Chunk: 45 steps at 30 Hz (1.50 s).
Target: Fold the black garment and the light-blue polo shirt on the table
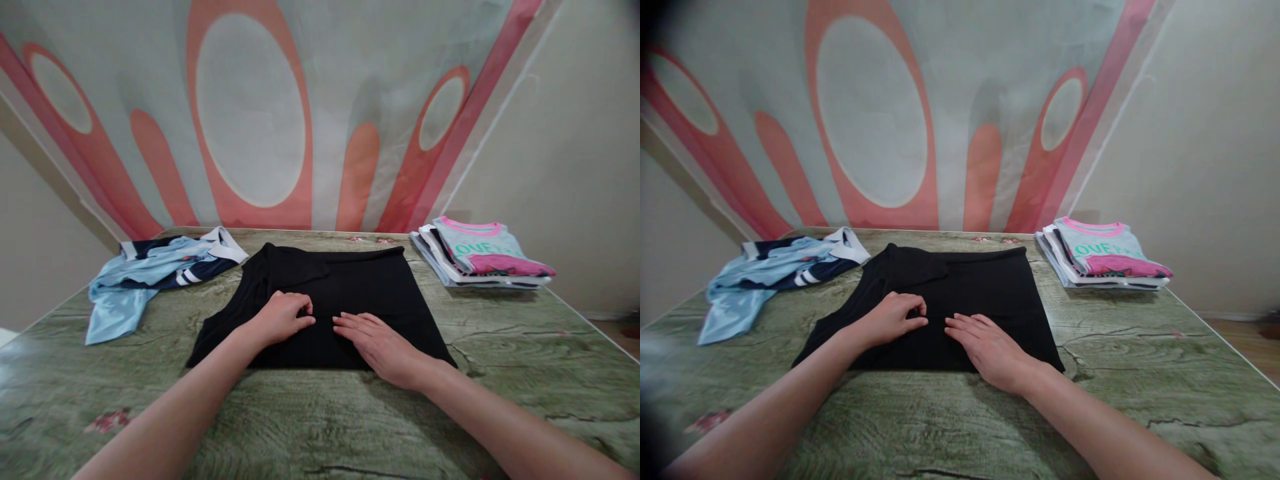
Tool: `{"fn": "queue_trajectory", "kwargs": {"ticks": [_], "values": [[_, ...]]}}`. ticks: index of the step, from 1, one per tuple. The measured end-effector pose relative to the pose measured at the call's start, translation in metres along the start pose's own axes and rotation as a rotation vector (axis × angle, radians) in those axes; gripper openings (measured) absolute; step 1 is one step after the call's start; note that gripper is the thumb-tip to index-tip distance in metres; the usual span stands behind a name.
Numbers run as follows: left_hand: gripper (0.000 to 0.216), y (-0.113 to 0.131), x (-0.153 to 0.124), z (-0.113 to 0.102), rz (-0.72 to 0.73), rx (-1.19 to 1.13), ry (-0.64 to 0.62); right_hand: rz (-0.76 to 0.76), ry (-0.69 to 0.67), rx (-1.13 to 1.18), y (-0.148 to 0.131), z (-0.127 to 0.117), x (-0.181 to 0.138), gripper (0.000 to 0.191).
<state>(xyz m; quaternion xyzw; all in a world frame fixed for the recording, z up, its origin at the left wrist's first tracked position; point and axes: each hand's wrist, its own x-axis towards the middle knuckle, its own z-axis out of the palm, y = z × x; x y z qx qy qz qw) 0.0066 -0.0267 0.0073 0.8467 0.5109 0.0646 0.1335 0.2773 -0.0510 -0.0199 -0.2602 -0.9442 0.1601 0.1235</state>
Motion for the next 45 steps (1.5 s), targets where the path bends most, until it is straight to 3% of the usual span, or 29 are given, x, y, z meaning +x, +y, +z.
{"fn": "queue_trajectory", "kwargs": {"ticks": [8, 11, 13, 16, 18, 24, 31, 37, 45], "values": [[0.014, 0.0, -0.002, -0.004, -0.013, 0.017, -0.014, -0.009, -0.09, -0.058, 0.0, -0.005, -0.007, 0.053], [0.007, 0.023, -0.007, -0.005, -0.044, 0.145, 0.1, -0.021, -0.08, -0.063, 0.001, -0.004, -0.008, 0.054], [0.011, 0.046, -0.011, 0.0, 0.015, 0.191, 0.167, -0.03, -0.071, -0.067, 0.002, -0.002, -0.008, 0.054], [0.02, 0.075, -0.013, 0.017, 0.165, 0.095, 0.114, -0.04, -0.051, -0.065, 0.004, 0.001, -0.008, 0.055], [0.021, 0.083, -0.013, 0.029, 0.183, 0.039, 0.096, -0.031, -0.043, -0.052, 0.005, 0.001, -0.008, 0.055], [0.015, 0.075, -0.009, 0.041, 0.077, -0.02, 0.115, -0.015, -0.053, 0.084, 0.013, -0.009, -0.011, 0.051], [0.041, 0.078, -0.01, 0.046, 0.141, 0.093, 0.176, -0.015, 0.228, 0.045, 0.022, 0.0, -0.014, 0.043], [0.056, 0.073, -0.011, 0.052, 0.308, -0.001, 0.128, 0.089, 0.174, -0.169, 0.016, 0.001, -0.04, 0.051], [0.07, 0.069, -0.014, 0.057, 0.32, 0.007, 0.056, 0.222, 0.118, -0.331, 0.015, 0.007, -0.061, 0.058]]}}
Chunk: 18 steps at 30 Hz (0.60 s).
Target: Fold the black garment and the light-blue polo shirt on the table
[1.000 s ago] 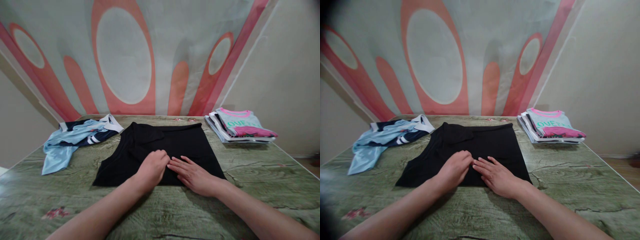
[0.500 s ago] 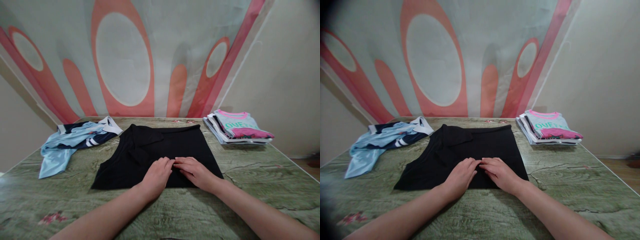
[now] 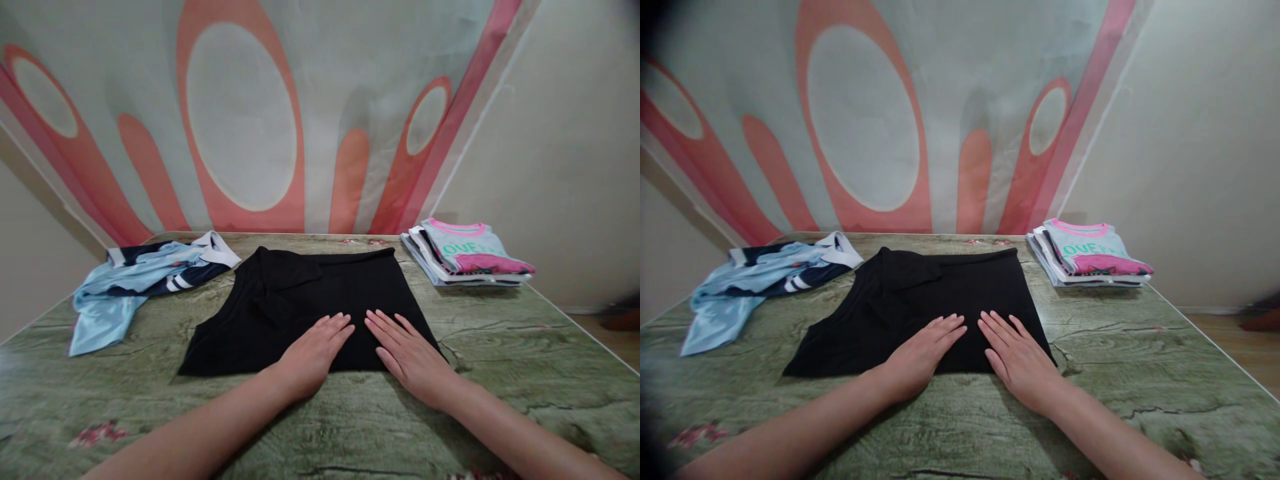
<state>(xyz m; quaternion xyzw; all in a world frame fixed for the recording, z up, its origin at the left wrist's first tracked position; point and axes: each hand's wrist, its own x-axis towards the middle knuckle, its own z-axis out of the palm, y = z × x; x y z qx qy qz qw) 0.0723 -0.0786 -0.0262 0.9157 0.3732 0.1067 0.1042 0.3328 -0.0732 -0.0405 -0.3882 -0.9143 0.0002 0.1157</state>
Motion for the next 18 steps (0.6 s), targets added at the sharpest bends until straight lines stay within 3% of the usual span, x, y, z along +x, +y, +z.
{"fn": "queue_trajectory", "kwargs": {"ticks": [9, 18], "values": [[0.047, 0.005, 0.0, -0.006, -0.028, 0.111, 0.015, 0.11, -0.003, -0.064, -0.002, 0.002, -0.01, 0.057], [0.054, 0.006, -0.006, -0.008, -0.053, 0.19, 0.004, 0.247, 0.064, -0.09, -0.001, 0.012, -0.017, 0.061]]}}
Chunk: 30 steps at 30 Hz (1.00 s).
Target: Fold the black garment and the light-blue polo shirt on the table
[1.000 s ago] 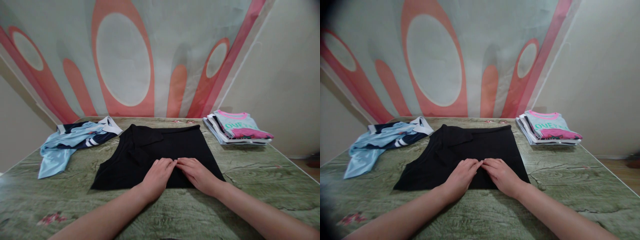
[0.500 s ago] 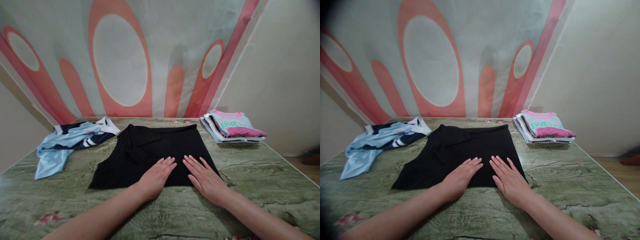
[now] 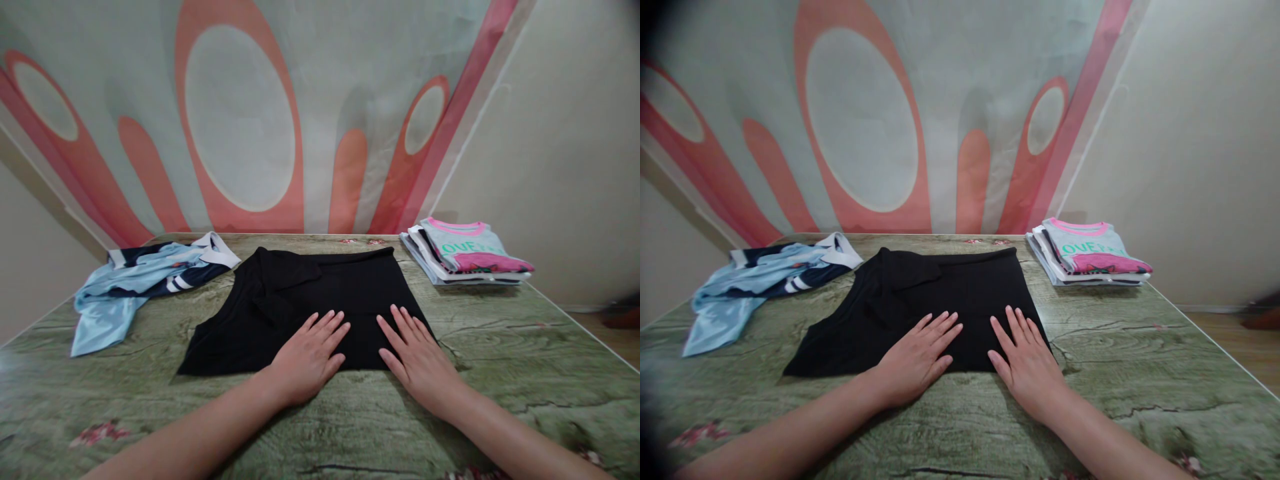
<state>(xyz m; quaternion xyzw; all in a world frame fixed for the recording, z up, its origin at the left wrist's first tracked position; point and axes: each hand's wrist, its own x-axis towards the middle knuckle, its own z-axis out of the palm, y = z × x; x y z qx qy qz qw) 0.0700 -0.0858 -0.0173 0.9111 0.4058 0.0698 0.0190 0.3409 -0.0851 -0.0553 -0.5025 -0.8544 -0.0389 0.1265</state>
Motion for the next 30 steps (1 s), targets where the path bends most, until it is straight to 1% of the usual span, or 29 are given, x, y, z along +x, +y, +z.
{"fn": "queue_trajectory", "kwargs": {"ticks": [7, 10, 13, 16, 18, 19, 22, 24, 27, 30], "values": [[0.056, 0.0, 0.001, 0.006, 0.001, 0.046, 0.014, 0.095, 0.057, -0.038, -0.005, 0.004, -0.005, 0.067], [0.056, -0.002, -0.001, 0.008, 0.005, 0.063, 0.013, 0.117, 0.056, -0.033, -0.002, 0.003, -0.003, 0.071], [0.055, -0.004, 0.0, 0.0, 0.017, 0.051, -0.005, 0.122, 0.046, -0.007, 0.006, 0.0, 0.002, 0.064], [0.045, 0.003, 0.016, -0.014, 0.002, 0.021, -0.013, 0.116, 0.042, -0.003, 0.011, -0.003, 0.005, 0.055], [0.036, 0.012, 0.037, -0.021, 0.028, -0.018, 0.01, 0.113, 0.045, -0.025, 0.011, -0.002, 0.005, 0.054], [0.035, 0.018, 0.049, -0.022, 0.069, -0.051, 0.025, 0.113, 0.048, -0.04, 0.01, -0.001, 0.005, 0.054], [0.042, 0.033, 0.083, -0.012, 0.22, -0.166, 0.078, 0.112, 0.053, -0.069, 0.007, 0.001, 0.003, 0.053], [0.044, 0.038, 0.095, 0.002, 0.244, -0.21, 0.114, 0.106, 0.055, -0.063, 0.009, 0.001, 0.002, 0.054], [0.043, 0.04, 0.096, 0.019, 0.206, -0.213, 0.142, 0.082, 0.057, -0.007, 0.02, -0.004, 0.002, 0.051], [0.043, 0.038, 0.091, 0.026, 0.202, -0.177, 0.125, 0.059, 0.082, 0.103, 0.039, -0.009, 0.005, 0.041]]}}
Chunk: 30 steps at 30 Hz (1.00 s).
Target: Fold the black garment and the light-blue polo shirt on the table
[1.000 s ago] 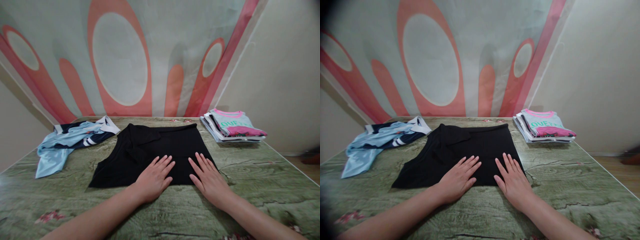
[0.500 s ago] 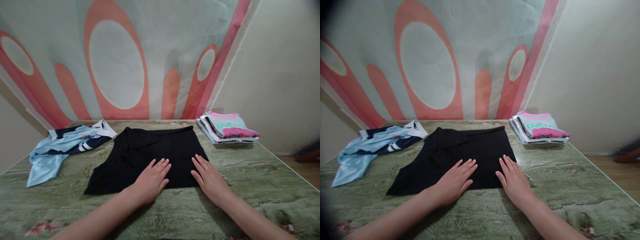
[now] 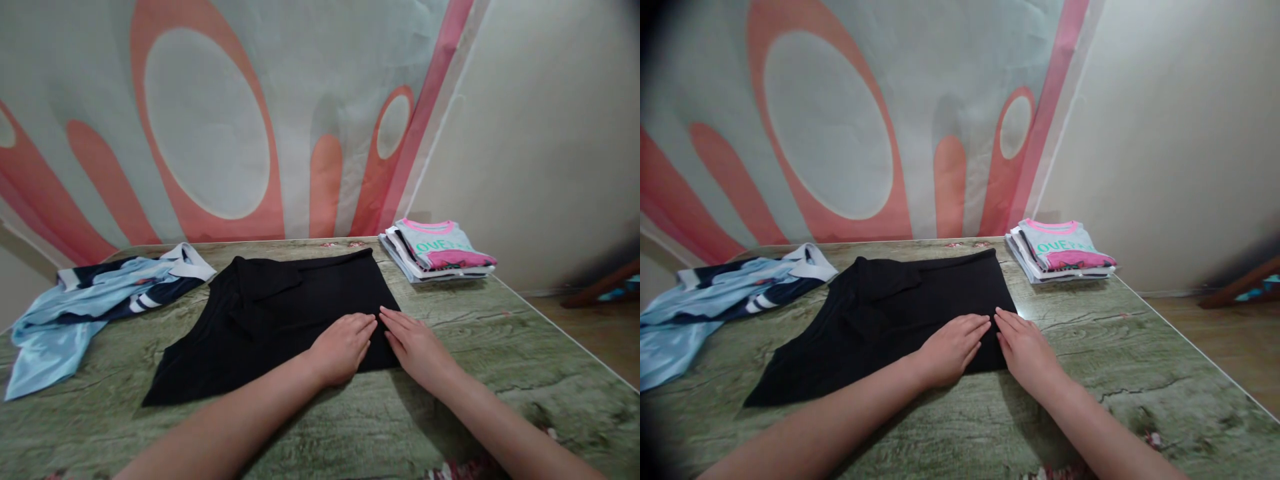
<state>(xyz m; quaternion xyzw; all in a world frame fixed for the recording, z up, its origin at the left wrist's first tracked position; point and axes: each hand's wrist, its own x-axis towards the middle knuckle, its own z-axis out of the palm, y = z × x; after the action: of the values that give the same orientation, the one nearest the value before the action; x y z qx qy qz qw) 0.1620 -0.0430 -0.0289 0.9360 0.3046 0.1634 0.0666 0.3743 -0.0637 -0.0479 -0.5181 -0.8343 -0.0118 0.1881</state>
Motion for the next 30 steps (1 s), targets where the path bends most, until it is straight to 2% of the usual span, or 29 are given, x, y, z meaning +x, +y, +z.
{"fn": "queue_trajectory", "kwargs": {"ticks": [5, 9, 11, 14, 18, 21, 26, 30], "values": [[0.044, 0.001, 0.0, -0.004, 0.014, 0.048, -0.039, 0.024, 0.142, 0.123, 0.028, 0.003, 0.011, 0.035], [0.045, 0.002, 0.002, -0.007, 0.022, 0.083, -0.05, 0.046, 0.192, 0.145, 0.041, 0.007, 0.02, 0.03], [0.046, 0.003, 0.002, -0.008, 0.021, 0.102, -0.047, 0.05, 0.23, 0.128, 0.039, 0.004, 0.021, 0.029], [0.047, 0.004, 0.002, -0.007, 0.043, 0.124, -0.039, 0.003, 0.272, 0.143, 0.02, -0.001, 0.02, 0.036], [0.044, 0.003, 0.003, -0.004, 0.051, 0.157, -0.064, -0.131, 0.106, 0.217, -0.01, 0.007, 0.015, 0.046], [0.047, 0.002, 0.002, -0.002, 0.039, 0.138, -0.091, -0.102, 0.006, 0.108, -0.015, 0.019, 0.01, 0.053], [0.056, -0.003, -0.011, -0.005, 0.02, 0.067, -0.138, -0.077, -0.019, -0.081, -0.007, 0.027, 0.003, 0.065], [0.059, -0.013, -0.036, -0.016, -0.065, 0.07, -0.139, -0.095, -0.013, -0.111, -0.007, 0.025, 0.0, 0.066]]}}
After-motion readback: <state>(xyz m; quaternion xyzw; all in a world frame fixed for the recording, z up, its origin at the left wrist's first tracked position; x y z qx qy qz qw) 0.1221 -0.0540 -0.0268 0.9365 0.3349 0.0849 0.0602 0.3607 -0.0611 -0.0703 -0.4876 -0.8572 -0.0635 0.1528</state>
